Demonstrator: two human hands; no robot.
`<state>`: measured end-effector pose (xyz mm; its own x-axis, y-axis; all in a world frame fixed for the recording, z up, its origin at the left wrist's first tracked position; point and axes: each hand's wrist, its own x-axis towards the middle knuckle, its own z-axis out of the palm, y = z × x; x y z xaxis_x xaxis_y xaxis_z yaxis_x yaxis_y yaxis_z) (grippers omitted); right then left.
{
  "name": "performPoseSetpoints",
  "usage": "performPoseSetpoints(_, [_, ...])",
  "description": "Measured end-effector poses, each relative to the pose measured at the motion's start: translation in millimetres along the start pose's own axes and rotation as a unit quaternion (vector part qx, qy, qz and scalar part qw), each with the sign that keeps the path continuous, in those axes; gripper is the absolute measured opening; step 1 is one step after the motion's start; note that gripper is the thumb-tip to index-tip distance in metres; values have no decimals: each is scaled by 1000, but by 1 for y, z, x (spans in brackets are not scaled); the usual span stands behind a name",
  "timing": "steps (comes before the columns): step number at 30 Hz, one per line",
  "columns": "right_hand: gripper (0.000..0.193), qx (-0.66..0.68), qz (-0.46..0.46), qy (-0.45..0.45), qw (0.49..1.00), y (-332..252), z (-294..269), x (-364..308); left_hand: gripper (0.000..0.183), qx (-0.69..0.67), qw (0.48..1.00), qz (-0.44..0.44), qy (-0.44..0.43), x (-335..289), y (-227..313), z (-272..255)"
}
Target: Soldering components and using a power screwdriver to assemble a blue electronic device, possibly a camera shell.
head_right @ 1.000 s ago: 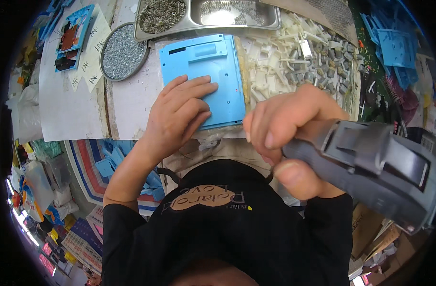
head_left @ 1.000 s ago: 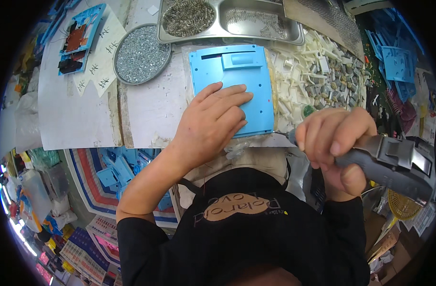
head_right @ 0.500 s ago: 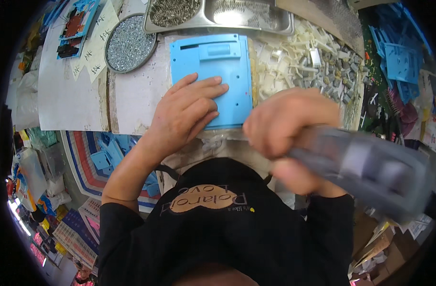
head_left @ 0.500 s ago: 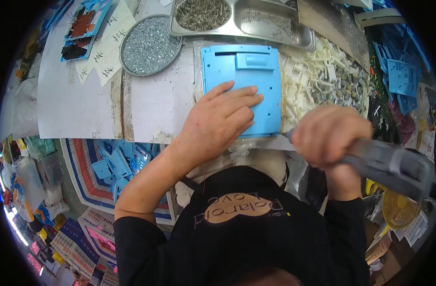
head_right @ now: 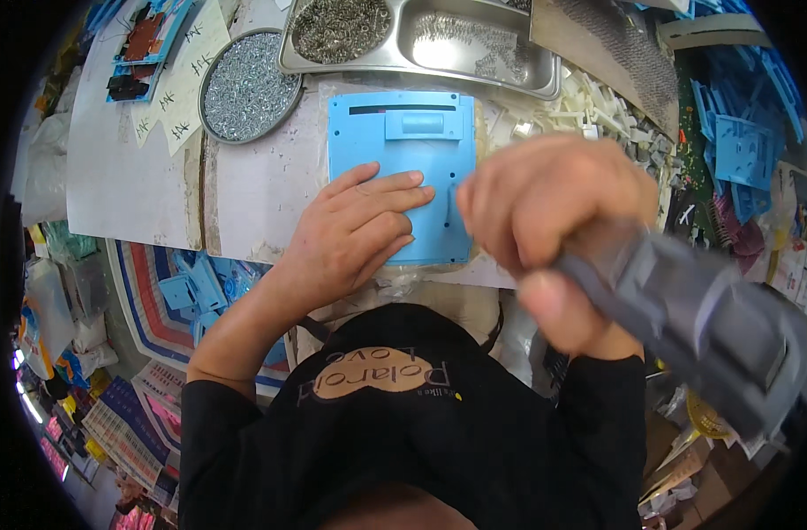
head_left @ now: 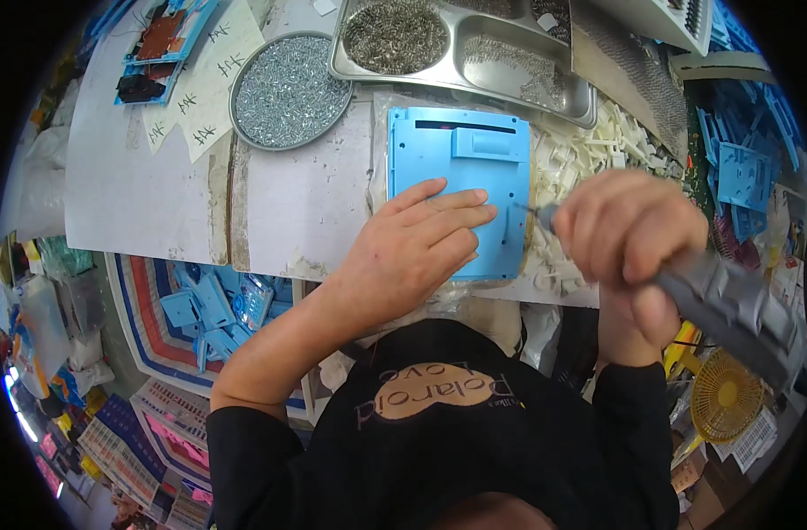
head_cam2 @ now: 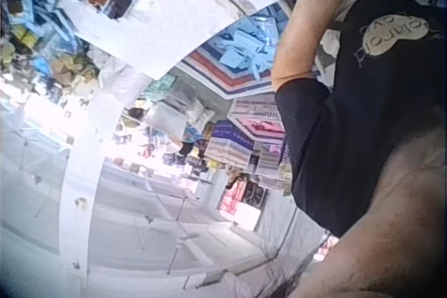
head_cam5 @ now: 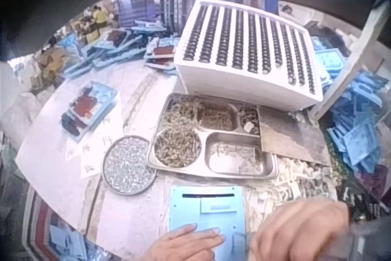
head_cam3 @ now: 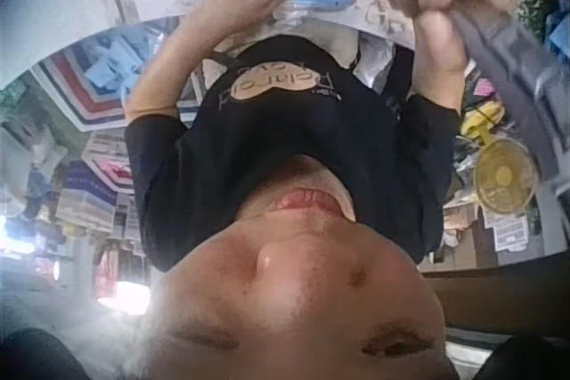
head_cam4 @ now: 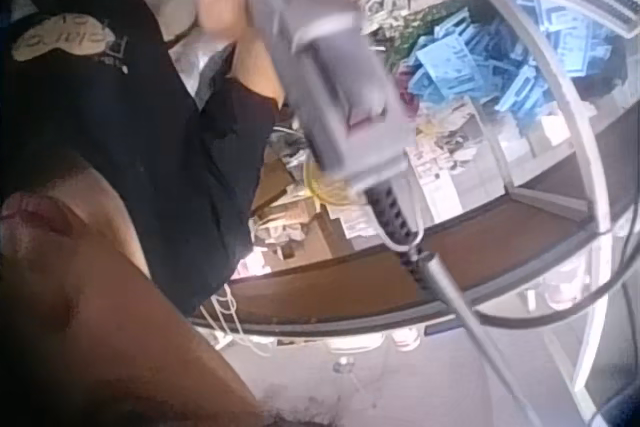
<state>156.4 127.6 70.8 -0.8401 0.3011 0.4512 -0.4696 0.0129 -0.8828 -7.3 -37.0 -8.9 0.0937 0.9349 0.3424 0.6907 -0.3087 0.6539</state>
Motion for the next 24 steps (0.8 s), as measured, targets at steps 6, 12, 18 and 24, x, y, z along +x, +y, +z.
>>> performPoseSetpoints(6, [30,-98,10,29,995,24,10,4,15,11,1000,4,-22,-2,-2,0])
performPoseSetpoints(12, [24,53,0,-3,999,18,-28,28,17,11,1000,-1,-13,-5,-3,2])
performPoseSetpoints(18, [26,-17,39,21,999,47,-41,48,20,2,1000,-6,-18,-1,-3,1])
performPoseSetpoints(24, [28,8,83,-33,996,51,-51,58,22,-18,1000,-13,5,-3,-2,4])
